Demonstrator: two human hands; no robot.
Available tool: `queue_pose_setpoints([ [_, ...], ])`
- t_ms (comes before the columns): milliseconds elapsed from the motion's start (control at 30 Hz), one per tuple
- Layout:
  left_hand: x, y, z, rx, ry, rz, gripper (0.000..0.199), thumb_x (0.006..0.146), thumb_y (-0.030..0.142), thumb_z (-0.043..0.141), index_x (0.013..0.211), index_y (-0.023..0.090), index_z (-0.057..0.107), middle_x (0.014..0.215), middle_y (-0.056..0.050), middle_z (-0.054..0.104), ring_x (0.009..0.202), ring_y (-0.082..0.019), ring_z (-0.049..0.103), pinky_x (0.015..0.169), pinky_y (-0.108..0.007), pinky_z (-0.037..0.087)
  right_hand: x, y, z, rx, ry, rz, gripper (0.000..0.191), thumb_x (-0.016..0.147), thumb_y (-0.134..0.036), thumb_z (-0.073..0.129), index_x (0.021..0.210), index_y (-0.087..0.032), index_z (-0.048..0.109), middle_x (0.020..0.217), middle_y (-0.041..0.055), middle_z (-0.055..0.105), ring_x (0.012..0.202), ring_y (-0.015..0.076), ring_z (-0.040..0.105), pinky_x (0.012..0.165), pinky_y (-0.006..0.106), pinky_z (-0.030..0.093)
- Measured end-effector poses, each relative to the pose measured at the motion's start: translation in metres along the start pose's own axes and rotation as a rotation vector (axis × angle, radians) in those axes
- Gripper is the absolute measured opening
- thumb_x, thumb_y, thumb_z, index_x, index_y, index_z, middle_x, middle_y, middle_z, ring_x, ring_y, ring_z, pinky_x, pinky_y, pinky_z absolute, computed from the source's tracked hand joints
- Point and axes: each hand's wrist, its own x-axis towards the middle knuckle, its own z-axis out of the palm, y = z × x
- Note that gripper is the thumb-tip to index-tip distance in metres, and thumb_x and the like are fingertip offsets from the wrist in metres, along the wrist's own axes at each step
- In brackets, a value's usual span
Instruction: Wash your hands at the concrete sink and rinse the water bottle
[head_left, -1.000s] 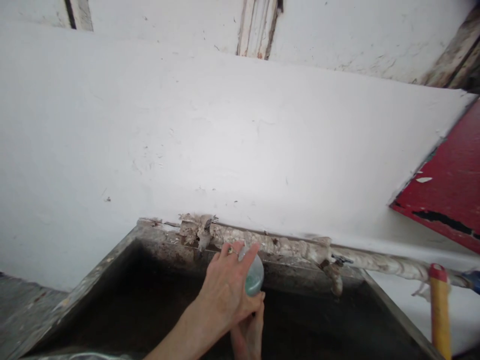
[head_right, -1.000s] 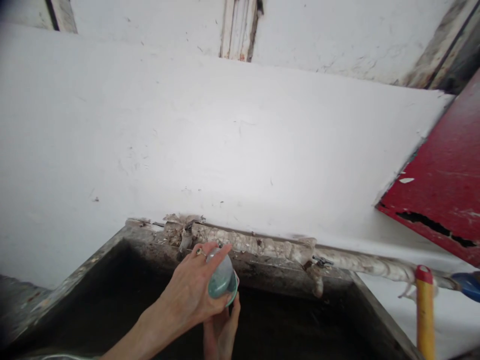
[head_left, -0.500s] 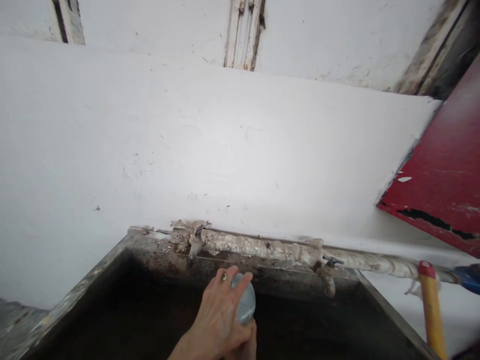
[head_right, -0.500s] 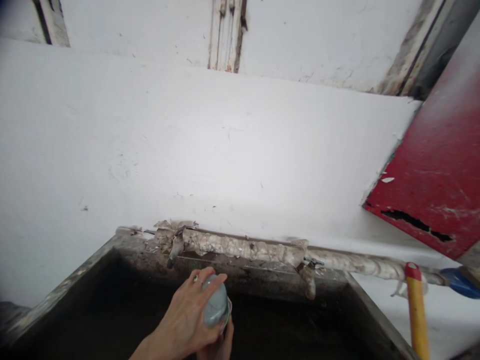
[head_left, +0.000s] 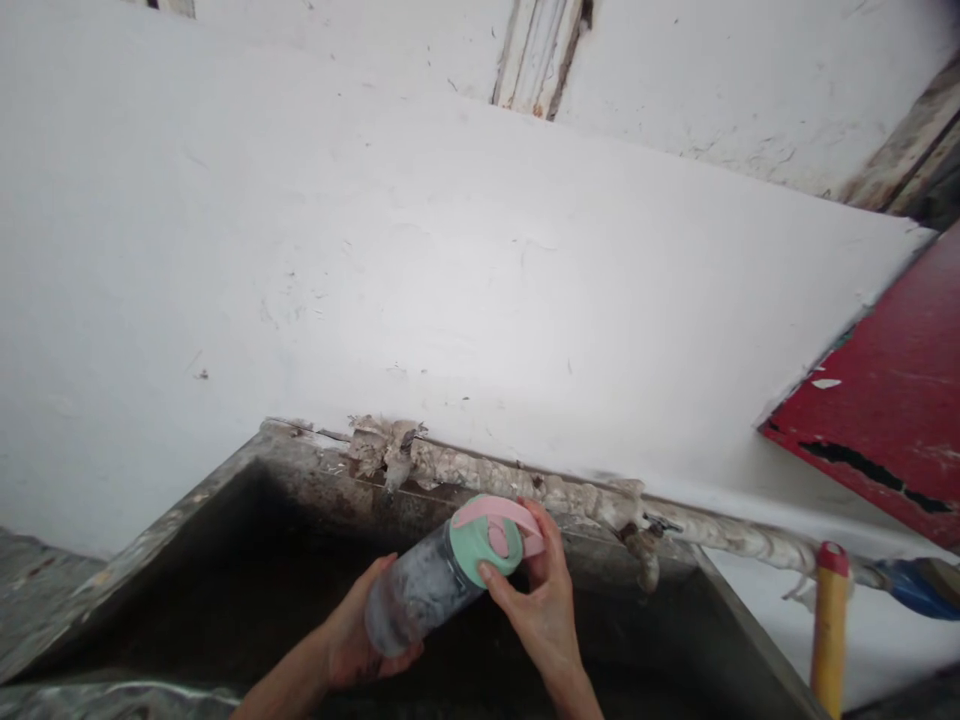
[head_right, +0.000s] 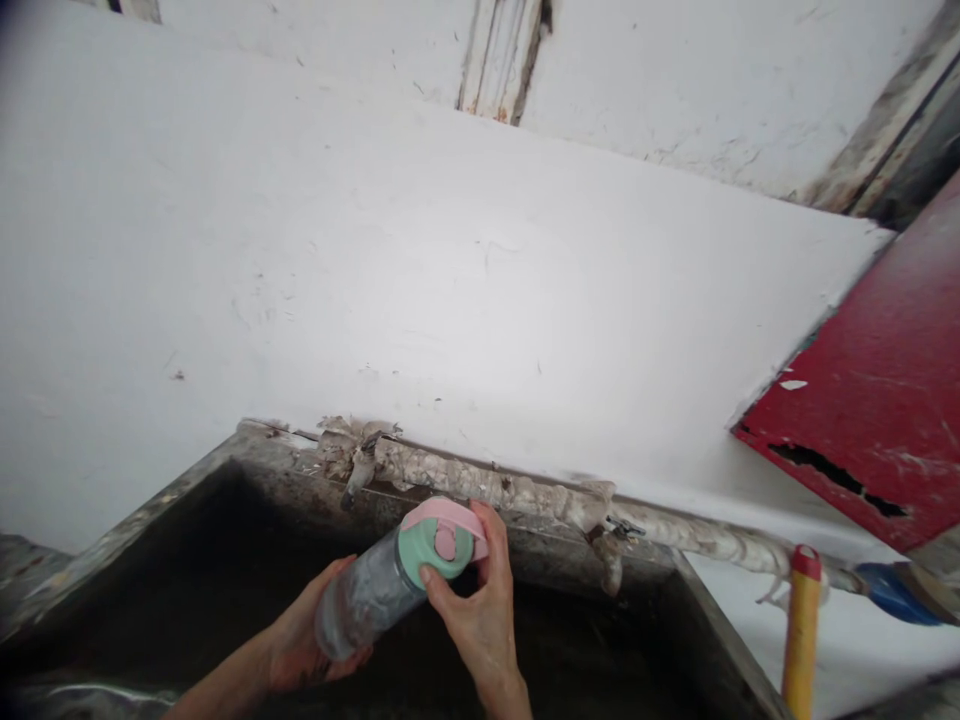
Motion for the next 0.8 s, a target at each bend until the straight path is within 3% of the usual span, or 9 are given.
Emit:
queue_pose_setpoints([
  [100,0.001,-0.007,0.0,-0.058,-0.051,-0.018,0.047,0.072,0.06,0.054,0.077,0.013,0.06,0.061,-0.006,0.064,0.054,-0.017,0.06,0.057,-0.028,0.053,0.012,-0.01,-0.003,0.142,0.05,0.037,0.078,0.058,-0.031,0.074,0.124,-0.024,0.033,0.12,0.0128,0.052,0.11,0.0275,0.051,0.093,0.049,0.043],
  [233,0.006,-0.019,0.002,-0.18,-0.1,0.003,0.043,0.071,0.057,0.058,0.079,0.015,0.058,0.064,-0.005,0.064,0.057,-0.017,0.061,0.06,-0.027,0.053,0.023,-0.024,-0.007,0.232,0.235,-0.019,0.068,0.061,-0.033,0.072,0.12,-0.023,0.039,0.119,0.0127,0.051,0.101,0.0245,0.056,0.073,0.033,0.054],
  [333,0.007,-0.019,0.003,-0.076,0.071,0.087,0.044,0.067,0.057,0.063,0.08,0.016,0.056,0.063,-0.004,0.062,0.057,-0.016,0.059,0.059,-0.026,0.051,0.025,-0.025,-0.021,0.153,0.309,-0.028,0.068,0.062,-0.034,0.072,0.12,-0.024,0.039,0.123,0.0113,0.048,0.104,0.024,0.054,0.077,0.033,0.052],
  [433,0.006,-0.008,0.004,0.145,0.306,0.242,0.045,0.066,0.057,0.063,0.084,0.017,0.055,0.064,-0.002,0.059,0.058,-0.015,0.056,0.06,-0.027,0.05,0.019,-0.007,-0.043,0.02,0.312,0.047,0.076,0.059,-0.036,0.074,0.123,-0.023,0.036,0.118,0.011,0.052,0.107,0.0266,0.052,0.091,0.044,0.045],
  [500,0.007,0.003,0.007,0.357,0.367,0.391,0.047,0.068,0.059,0.059,0.092,0.019,0.053,0.075,-0.002,0.06,0.068,-0.017,0.057,0.064,-0.03,0.05,0.014,0.011,-0.059,-0.081,0.312,0.071,0.078,0.056,-0.037,0.075,0.122,-0.02,0.037,0.113,0.0111,0.056,0.106,0.0276,0.052,0.094,0.047,0.041],
  [667,0.014,0.028,0.015,1.131,0.545,0.849,0.058,0.069,0.055,0.055,0.11,0.015,0.047,0.092,-0.007,0.057,0.09,-0.025,0.055,0.083,-0.04,0.044,0.005,0.045,-0.092,-0.173,0.329,0.142,0.077,0.057,-0.04,0.074,0.121,-0.018,0.038,0.107,0.0102,0.058,0.1,0.0271,0.055,0.086,0.042,0.048],
  [800,0.009,0.037,0.025,1.527,0.628,1.032,0.054,0.071,0.045,0.056,0.115,0.014,0.047,0.104,-0.01,0.055,0.096,-0.025,0.053,0.09,-0.041,0.042,0.007,0.051,-0.103,-0.127,0.346,0.236,0.077,0.056,-0.046,0.073,0.12,-0.021,0.038,0.114,0.01,0.052,0.102,0.0276,0.054,0.082,0.039,0.049],
])
